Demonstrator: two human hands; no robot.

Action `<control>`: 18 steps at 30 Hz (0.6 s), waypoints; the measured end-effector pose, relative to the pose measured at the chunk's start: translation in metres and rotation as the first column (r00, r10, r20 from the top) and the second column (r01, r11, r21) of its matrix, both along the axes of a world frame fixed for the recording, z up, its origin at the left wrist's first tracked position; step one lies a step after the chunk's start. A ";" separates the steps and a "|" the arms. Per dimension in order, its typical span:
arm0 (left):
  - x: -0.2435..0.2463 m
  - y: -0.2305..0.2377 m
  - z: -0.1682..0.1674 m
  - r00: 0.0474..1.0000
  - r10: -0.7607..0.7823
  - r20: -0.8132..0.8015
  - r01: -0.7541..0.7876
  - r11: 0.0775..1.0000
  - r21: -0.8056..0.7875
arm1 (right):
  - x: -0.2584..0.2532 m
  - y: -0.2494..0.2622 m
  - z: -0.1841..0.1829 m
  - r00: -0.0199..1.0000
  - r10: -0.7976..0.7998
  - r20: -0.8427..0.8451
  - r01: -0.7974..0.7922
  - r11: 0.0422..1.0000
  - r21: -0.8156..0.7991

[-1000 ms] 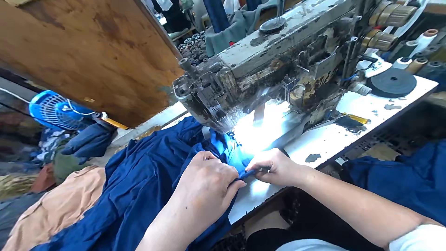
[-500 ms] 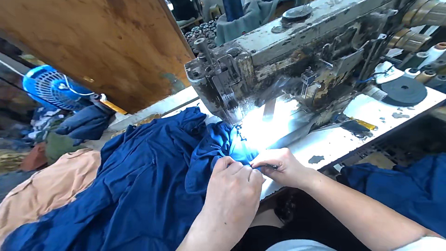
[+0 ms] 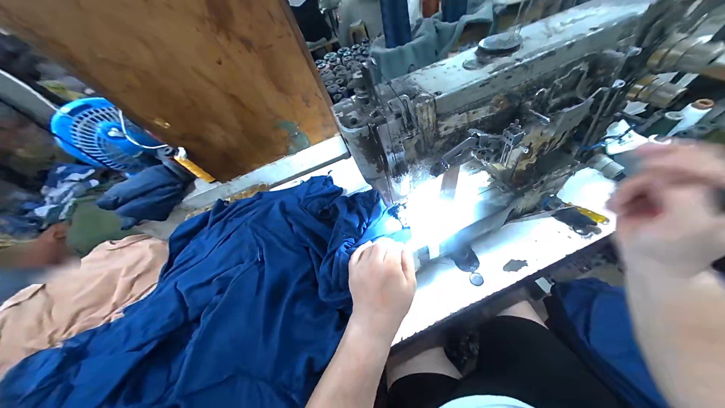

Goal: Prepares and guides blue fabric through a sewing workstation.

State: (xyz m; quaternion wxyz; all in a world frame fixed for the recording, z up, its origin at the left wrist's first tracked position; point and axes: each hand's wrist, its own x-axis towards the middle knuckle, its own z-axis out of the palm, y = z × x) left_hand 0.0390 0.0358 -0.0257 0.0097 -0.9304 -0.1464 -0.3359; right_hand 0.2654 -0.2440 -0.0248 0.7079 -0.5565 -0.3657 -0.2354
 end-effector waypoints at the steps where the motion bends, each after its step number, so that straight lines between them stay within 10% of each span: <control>1: 0.007 0.000 0.011 0.994 0.087 -0.064 -0.087 0.996 0.004 | 0.042 -0.021 0.012 0.995 -0.086 -0.057 0.088 0.996 0.029; 7: 0.055 0.013 0.013 0.944 0.275 -0.183 -0.304 0.941 -0.151 | 0.149 0.001 0.108 0.919 -0.163 -0.358 0.063 0.959 -0.276; 18: 0.112 0.123 0.011 0.954 0.102 -0.281 -0.148 0.978 -0.148 | 0.180 -0.016 0.091 0.911 0.042 -0.410 -0.160 0.953 -0.258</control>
